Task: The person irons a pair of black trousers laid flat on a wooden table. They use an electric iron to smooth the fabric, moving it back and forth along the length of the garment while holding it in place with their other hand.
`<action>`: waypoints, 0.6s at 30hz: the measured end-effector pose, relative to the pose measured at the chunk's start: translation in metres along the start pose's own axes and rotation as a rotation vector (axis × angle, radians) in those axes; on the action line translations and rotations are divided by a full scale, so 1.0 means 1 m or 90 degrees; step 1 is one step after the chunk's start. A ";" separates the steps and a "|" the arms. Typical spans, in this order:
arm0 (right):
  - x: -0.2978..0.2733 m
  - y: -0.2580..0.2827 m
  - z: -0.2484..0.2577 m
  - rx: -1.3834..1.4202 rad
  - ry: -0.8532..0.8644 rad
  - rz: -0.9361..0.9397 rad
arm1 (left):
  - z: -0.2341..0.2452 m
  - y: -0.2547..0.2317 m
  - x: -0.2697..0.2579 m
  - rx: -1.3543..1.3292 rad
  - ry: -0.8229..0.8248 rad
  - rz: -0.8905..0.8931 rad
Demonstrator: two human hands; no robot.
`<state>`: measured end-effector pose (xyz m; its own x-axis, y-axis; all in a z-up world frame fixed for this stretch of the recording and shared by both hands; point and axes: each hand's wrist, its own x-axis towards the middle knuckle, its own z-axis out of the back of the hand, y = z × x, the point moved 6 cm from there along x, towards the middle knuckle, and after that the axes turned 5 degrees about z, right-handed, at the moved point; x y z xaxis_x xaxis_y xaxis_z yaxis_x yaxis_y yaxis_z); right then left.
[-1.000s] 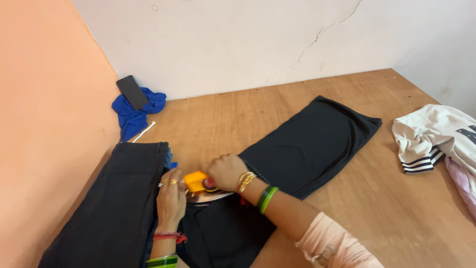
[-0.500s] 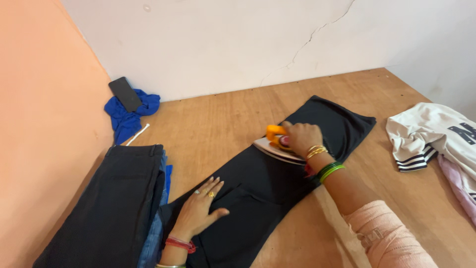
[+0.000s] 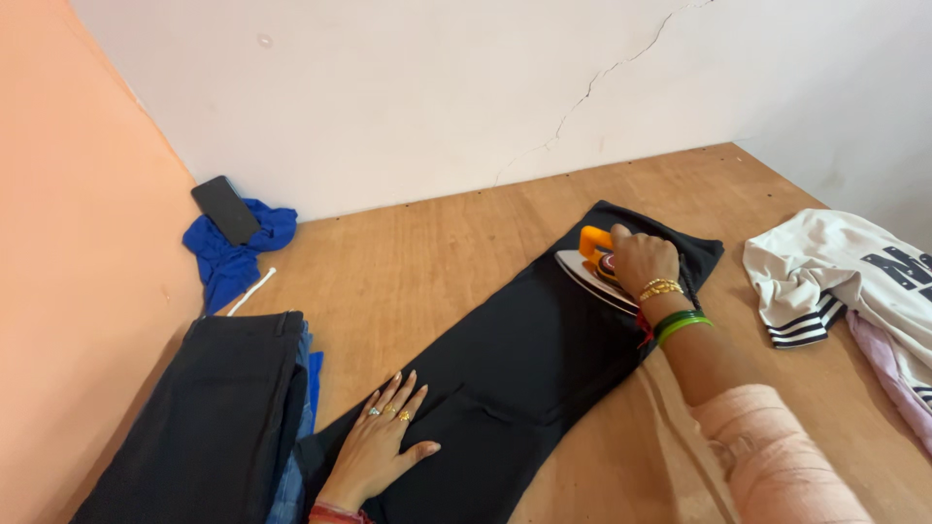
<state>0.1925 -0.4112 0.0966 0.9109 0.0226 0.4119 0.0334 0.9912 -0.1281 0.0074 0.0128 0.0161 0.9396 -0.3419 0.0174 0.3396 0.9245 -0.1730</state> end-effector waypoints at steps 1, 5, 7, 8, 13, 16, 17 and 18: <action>0.004 0.001 -0.004 0.016 -0.004 0.003 | 0.001 0.001 0.001 0.001 0.004 0.005; -0.005 0.020 0.008 0.072 0.013 0.160 | -0.004 0.003 0.002 -0.002 0.017 0.009; -0.016 0.033 0.023 0.097 -0.024 0.295 | -0.004 0.007 0.004 0.014 0.012 0.003; -0.023 0.038 0.030 0.105 -0.066 0.357 | -0.006 0.007 0.005 0.025 0.009 0.000; -0.022 0.051 0.024 0.019 -0.135 0.181 | -0.005 0.008 0.002 0.025 -0.016 0.001; -0.016 0.063 0.022 0.040 -0.095 0.166 | 0.001 0.002 0.005 0.019 -0.004 0.038; -0.018 0.065 0.023 0.071 -0.063 0.211 | 0.006 -0.001 0.010 0.021 0.003 0.057; -0.024 0.065 0.024 0.099 -0.028 0.256 | 0.010 -0.006 0.012 0.020 0.010 0.075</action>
<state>0.1631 -0.3439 0.1004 0.8207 0.4126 0.3953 -0.3857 0.9104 -0.1493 0.0175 0.0047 0.0270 0.9723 -0.2333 -0.0174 0.2285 0.9631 -0.1425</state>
